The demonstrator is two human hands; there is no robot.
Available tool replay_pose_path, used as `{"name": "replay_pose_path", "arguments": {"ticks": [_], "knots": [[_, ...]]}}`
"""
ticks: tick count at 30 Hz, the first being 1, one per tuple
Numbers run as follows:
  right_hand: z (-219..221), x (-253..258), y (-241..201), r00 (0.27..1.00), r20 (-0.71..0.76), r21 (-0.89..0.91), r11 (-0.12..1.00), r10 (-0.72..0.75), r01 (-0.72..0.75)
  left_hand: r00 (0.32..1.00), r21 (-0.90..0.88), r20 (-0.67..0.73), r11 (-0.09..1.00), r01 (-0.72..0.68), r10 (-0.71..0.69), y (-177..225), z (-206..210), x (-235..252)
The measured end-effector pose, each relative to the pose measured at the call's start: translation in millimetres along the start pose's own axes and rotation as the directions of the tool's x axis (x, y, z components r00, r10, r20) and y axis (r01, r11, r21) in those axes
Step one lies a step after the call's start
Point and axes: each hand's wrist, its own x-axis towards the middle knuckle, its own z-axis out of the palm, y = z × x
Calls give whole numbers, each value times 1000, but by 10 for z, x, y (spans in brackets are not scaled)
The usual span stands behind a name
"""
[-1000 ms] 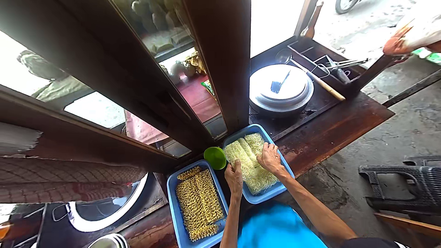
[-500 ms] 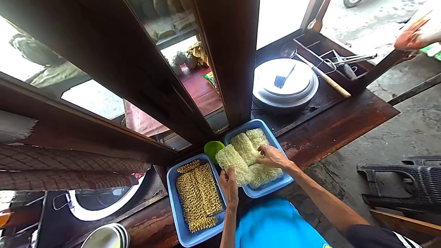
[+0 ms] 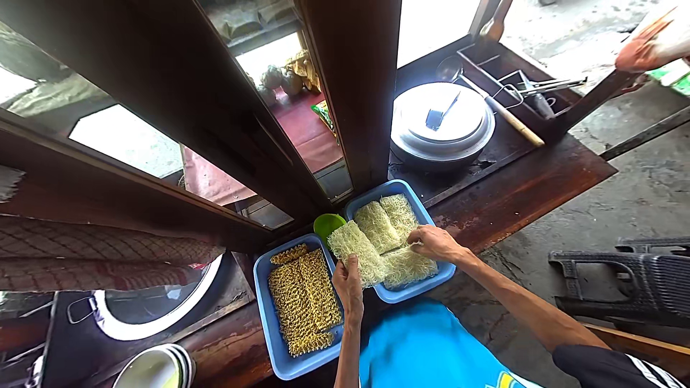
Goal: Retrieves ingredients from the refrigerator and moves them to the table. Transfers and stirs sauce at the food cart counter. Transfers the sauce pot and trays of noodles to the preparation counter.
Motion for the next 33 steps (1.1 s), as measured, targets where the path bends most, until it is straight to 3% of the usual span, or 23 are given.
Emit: {"name": "replay_pose_path", "arguments": {"ticks": [3, 9, 14, 16, 21, 26, 33], "knots": [[-12, 65, -84, 984, -110, 197, 974, 137, -114, 1000, 12, 4, 1000, 5, -5, 10, -6, -17], [126, 295, -140, 984, -44, 344, 927, 173, -148, 1000, -23, 14, 999, 24, -24, -47, 20, -37], [-81, 433, -137, 948, -317, 75, 997, 22, 2, 998, -27, 38, 999, 48, -47, -103, 37, -66], [-226, 640, -120, 968, -251, -65, 998, -25, 9, 997, -36, 49, 998, 56, -54, -114, 60, -85], [-455, 1043, -158, 1000, 7, -331, 943, 22, -19, 994, -57, 81, 996, 72, -67, -110, 124, -87], [-529, 1221, -201, 997, 61, -390, 920, 55, -26, 992, -55, 96, 995, 82, -76, -146, 201, -66], [-707, 1165, -295, 997, 50, -275, 961, 53, -37, 987, 14, 121, 994, 105, -106, -242, 264, 14]]}}
